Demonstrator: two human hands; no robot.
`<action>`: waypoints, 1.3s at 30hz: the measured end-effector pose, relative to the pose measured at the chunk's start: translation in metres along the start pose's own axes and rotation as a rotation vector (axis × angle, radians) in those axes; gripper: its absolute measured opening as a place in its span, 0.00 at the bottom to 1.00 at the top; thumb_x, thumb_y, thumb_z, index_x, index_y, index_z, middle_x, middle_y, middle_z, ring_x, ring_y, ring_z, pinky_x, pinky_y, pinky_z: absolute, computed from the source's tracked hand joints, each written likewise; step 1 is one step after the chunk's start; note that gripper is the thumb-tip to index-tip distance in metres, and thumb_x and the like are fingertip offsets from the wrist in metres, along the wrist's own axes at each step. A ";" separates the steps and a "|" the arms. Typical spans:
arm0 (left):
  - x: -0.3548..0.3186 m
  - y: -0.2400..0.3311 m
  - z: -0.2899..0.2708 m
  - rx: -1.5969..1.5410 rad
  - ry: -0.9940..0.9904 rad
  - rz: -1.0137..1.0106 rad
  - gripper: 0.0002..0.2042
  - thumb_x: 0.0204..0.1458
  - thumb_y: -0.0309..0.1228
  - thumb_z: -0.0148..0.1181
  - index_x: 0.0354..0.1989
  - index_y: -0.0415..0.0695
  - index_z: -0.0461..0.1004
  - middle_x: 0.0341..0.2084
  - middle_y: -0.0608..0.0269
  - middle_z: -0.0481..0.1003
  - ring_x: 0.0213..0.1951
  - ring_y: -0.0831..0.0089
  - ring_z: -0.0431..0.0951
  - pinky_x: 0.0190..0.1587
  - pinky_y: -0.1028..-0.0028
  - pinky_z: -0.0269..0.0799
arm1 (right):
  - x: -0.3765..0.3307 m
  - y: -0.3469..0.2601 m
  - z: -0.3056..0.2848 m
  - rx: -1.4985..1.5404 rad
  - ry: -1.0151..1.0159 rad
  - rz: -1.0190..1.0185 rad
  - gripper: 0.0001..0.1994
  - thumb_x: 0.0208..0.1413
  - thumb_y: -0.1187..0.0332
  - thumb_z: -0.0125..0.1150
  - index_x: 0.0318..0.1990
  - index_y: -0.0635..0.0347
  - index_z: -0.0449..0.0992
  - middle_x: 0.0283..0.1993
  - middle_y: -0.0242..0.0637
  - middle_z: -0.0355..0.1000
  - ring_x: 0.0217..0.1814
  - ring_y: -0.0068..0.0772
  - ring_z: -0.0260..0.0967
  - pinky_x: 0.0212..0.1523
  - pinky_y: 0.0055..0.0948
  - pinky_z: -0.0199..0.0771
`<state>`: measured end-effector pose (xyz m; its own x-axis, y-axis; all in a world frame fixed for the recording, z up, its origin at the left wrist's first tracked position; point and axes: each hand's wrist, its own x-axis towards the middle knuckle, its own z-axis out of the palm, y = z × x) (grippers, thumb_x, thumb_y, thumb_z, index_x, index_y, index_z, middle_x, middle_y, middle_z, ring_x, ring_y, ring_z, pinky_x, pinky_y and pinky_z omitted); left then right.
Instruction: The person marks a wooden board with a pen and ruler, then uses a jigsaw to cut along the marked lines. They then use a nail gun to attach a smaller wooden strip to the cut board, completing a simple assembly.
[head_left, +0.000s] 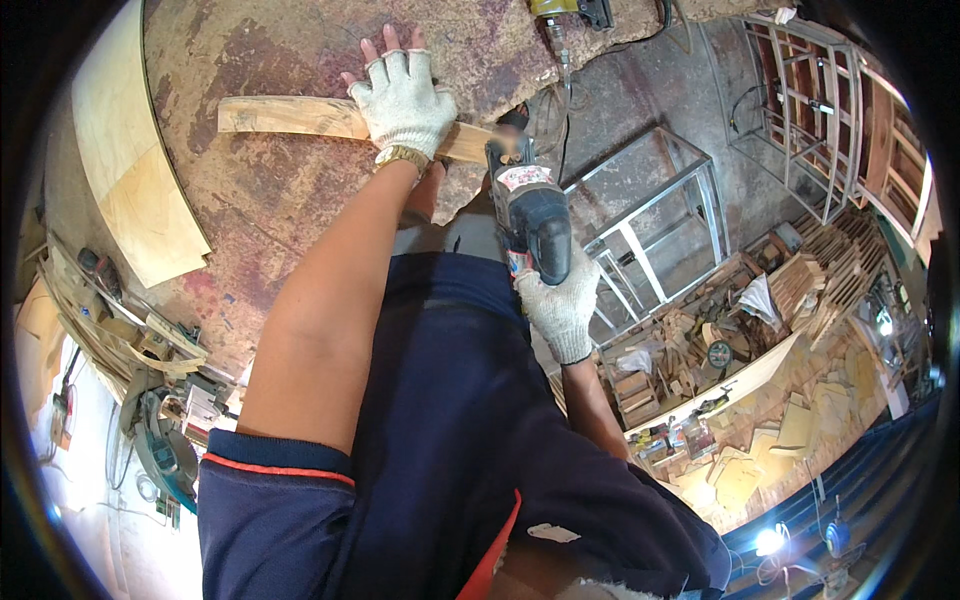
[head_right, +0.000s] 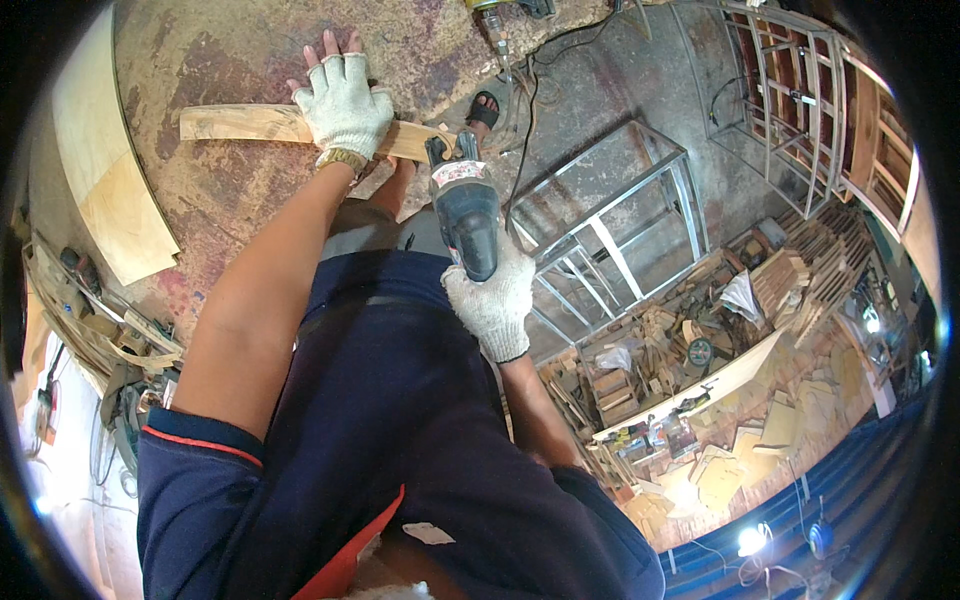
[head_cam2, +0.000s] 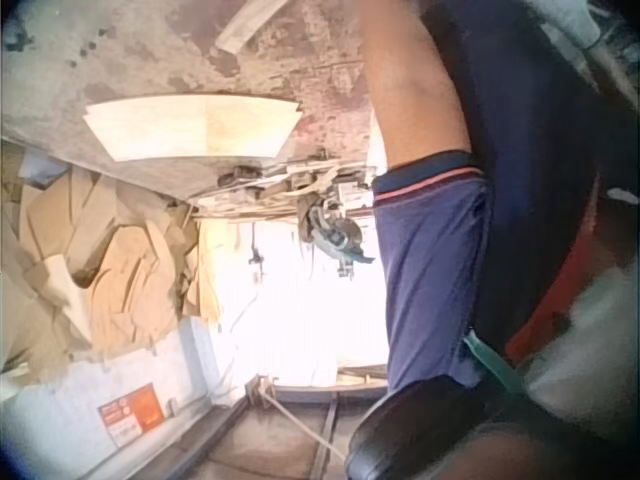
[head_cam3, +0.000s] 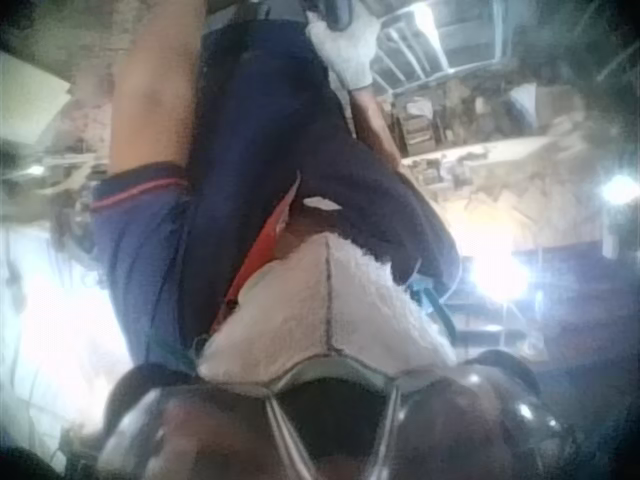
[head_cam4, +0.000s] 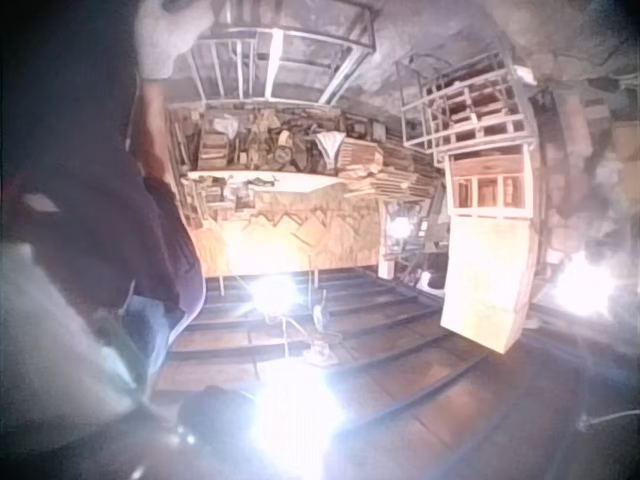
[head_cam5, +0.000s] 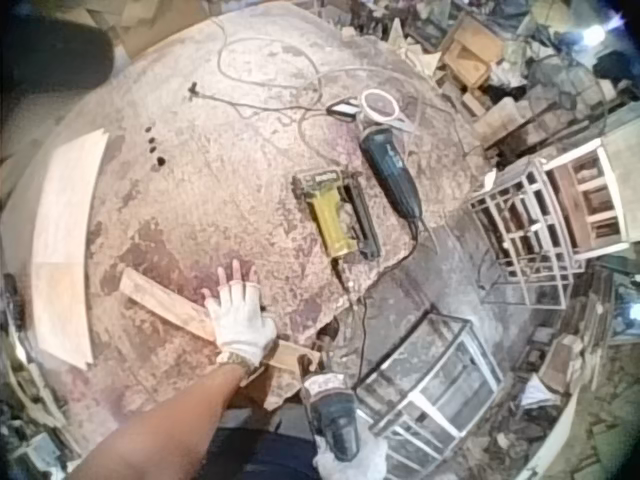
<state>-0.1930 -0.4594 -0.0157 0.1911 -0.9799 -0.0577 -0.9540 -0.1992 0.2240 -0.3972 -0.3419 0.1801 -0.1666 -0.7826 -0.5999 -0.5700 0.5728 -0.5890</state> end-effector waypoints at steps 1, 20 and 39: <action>0.000 0.000 0.000 -0.017 0.014 0.011 0.42 0.51 0.46 0.58 0.78 0.59 0.53 0.79 0.53 0.48 0.78 0.44 0.46 0.71 0.27 0.37 | 0.000 0.000 0.000 -0.011 0.001 0.007 0.16 0.43 0.71 0.67 0.43 0.62 0.80 0.31 0.46 0.80 0.33 0.47 0.82 0.38 0.39 0.79; 0.002 0.002 0.002 0.001 0.041 0.017 0.38 0.60 0.50 0.50 0.79 0.57 0.50 0.79 0.49 0.47 0.78 0.41 0.44 0.71 0.29 0.40 | 0.009 0.001 -0.011 -0.099 -0.074 -0.095 0.15 0.40 0.71 0.64 0.39 0.62 0.79 0.31 0.46 0.78 0.31 0.50 0.79 0.38 0.43 0.78; 0.002 0.002 0.004 -0.045 0.047 0.040 0.37 0.60 0.51 0.50 0.79 0.58 0.53 0.79 0.47 0.46 0.78 0.39 0.43 0.71 0.27 0.35 | 0.019 -0.004 -0.022 -0.144 -0.153 -0.028 0.19 0.39 0.68 0.63 0.42 0.64 0.78 0.28 0.52 0.76 0.31 0.59 0.76 0.36 0.46 0.77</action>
<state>-0.1959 -0.4617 -0.0193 0.1650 -0.9863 -0.0022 -0.9499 -0.1595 0.2689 -0.4153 -0.3644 0.1829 -0.0316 -0.7450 -0.6663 -0.6839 0.5022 -0.5292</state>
